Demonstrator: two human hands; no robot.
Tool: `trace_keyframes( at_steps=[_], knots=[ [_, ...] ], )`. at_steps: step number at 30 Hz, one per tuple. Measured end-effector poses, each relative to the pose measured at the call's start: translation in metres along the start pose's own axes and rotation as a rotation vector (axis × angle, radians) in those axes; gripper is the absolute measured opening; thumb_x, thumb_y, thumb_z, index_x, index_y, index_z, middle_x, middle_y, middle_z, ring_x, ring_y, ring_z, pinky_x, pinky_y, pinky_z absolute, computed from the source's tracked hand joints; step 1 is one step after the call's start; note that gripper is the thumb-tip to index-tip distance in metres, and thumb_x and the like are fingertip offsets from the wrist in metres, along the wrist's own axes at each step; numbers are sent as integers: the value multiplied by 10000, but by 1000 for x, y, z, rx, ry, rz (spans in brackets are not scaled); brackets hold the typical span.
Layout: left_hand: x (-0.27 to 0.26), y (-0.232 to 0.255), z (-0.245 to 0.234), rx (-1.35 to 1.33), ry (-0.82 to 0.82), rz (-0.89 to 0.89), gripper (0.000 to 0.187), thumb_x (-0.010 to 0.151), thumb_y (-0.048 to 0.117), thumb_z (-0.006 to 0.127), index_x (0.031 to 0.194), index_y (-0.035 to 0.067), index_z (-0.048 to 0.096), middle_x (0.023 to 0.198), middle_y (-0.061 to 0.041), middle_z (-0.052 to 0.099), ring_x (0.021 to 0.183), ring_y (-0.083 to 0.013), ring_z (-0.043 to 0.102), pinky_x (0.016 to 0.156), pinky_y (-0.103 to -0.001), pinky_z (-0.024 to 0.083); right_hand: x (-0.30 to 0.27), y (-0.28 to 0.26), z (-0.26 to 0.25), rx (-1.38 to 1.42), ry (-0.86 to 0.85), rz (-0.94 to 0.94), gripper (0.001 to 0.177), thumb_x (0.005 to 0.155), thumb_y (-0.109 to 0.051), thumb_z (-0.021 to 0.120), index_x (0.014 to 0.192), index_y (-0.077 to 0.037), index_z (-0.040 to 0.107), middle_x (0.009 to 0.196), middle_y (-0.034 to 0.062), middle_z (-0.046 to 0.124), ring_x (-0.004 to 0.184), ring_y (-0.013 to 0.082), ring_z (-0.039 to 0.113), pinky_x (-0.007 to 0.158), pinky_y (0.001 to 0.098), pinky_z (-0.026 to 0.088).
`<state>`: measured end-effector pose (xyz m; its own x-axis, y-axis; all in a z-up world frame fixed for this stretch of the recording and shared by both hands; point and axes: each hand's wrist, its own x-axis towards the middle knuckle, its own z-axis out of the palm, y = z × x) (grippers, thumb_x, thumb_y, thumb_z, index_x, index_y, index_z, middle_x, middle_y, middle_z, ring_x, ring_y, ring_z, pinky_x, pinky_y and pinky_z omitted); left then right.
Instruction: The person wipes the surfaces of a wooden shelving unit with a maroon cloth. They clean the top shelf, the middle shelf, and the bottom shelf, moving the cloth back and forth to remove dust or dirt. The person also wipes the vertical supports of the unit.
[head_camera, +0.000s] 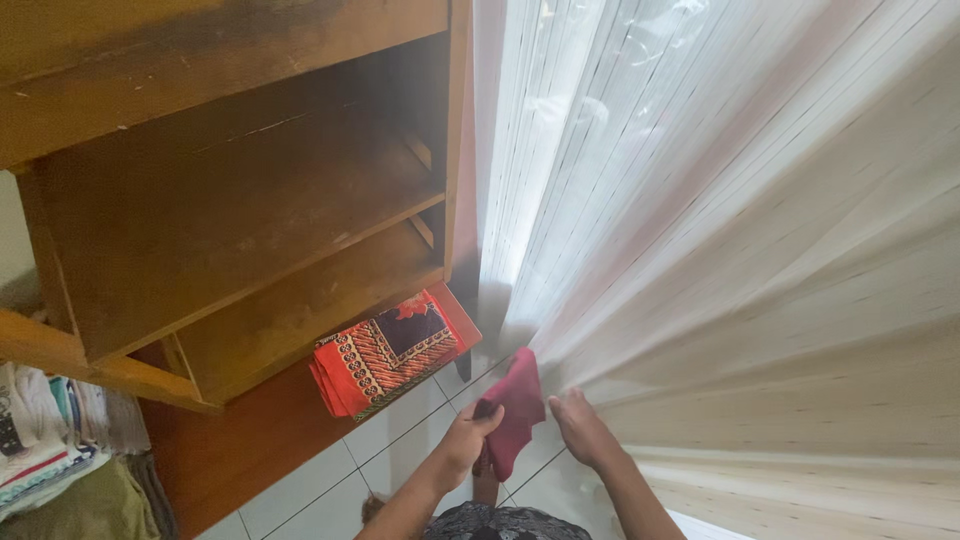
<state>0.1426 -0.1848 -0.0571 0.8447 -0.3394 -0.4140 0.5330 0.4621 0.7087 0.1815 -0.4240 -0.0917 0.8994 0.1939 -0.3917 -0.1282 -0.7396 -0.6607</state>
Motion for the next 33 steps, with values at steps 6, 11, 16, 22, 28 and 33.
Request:
trace_keyframes(
  at_steps=[6, 11, 16, 22, 28, 33],
  knots=[
    [-13, 9, -12, -236, 62, -53, 449, 1017, 236, 505, 1417, 32, 521, 1328, -113, 675, 1190, -230, 675, 1036, -413, 528, -31, -28, -16, -8, 274, -395, 789, 1009, -456, 483, 1548, 72, 253, 1634, 330, 231, 1536, 439, 211, 1222, 470, 196],
    [-7, 16, -2, -195, 116, -52, 463, 1025, 269, 493, 1428, 42, 522, 1286, -126, 684, 1162, -251, 684, 997, -427, 549, -80, -116, -9, -14, 421, -1083, 717, 1067, -494, 441, 1584, -14, 312, 1683, 288, 247, 1597, 441, 235, 1310, 526, 193],
    [3, 4, -3, -328, 17, -10, 446, 1044, 313, 511, 1421, 74, 523, 1250, -122, 663, 1081, -259, 659, 923, -453, 548, -22, -86, 11, -209, 194, -765, 737, 1023, -487, 448, 1584, -26, 322, 1690, 237, 264, 1586, 423, 221, 1272, 539, 157],
    [-4, 13, -26, -299, 195, -109, 479, 999, 358, 526, 1337, 22, 580, 1170, -151, 738, 1013, -267, 760, 879, -434, 626, -20, -42, 19, -45, -6, -604, 865, 919, -484, 616, 1568, -15, 289, 1662, 245, 224, 1529, 406, 223, 1210, 496, 225],
    [-26, 32, -18, 92, -49, 37, 443, 859, 134, 766, 1258, 30, 606, 985, -54, 723, 835, -166, 714, 721, -342, 569, -35, -77, 26, -64, -11, -709, 918, 780, -337, 851, 1511, -37, 384, 1589, 199, 385, 1445, 382, 401, 1137, 472, 372],
    [-25, 35, -43, 217, -39, -30, 410, 757, -20, 759, 1154, -31, 653, 939, -80, 726, 799, -167, 707, 722, -309, 588, -21, -83, 12, 287, -157, -718, 878, 687, -149, 910, 1443, 5, 490, 1511, 202, 468, 1332, 312, 542, 1018, 405, 509]
  ],
)
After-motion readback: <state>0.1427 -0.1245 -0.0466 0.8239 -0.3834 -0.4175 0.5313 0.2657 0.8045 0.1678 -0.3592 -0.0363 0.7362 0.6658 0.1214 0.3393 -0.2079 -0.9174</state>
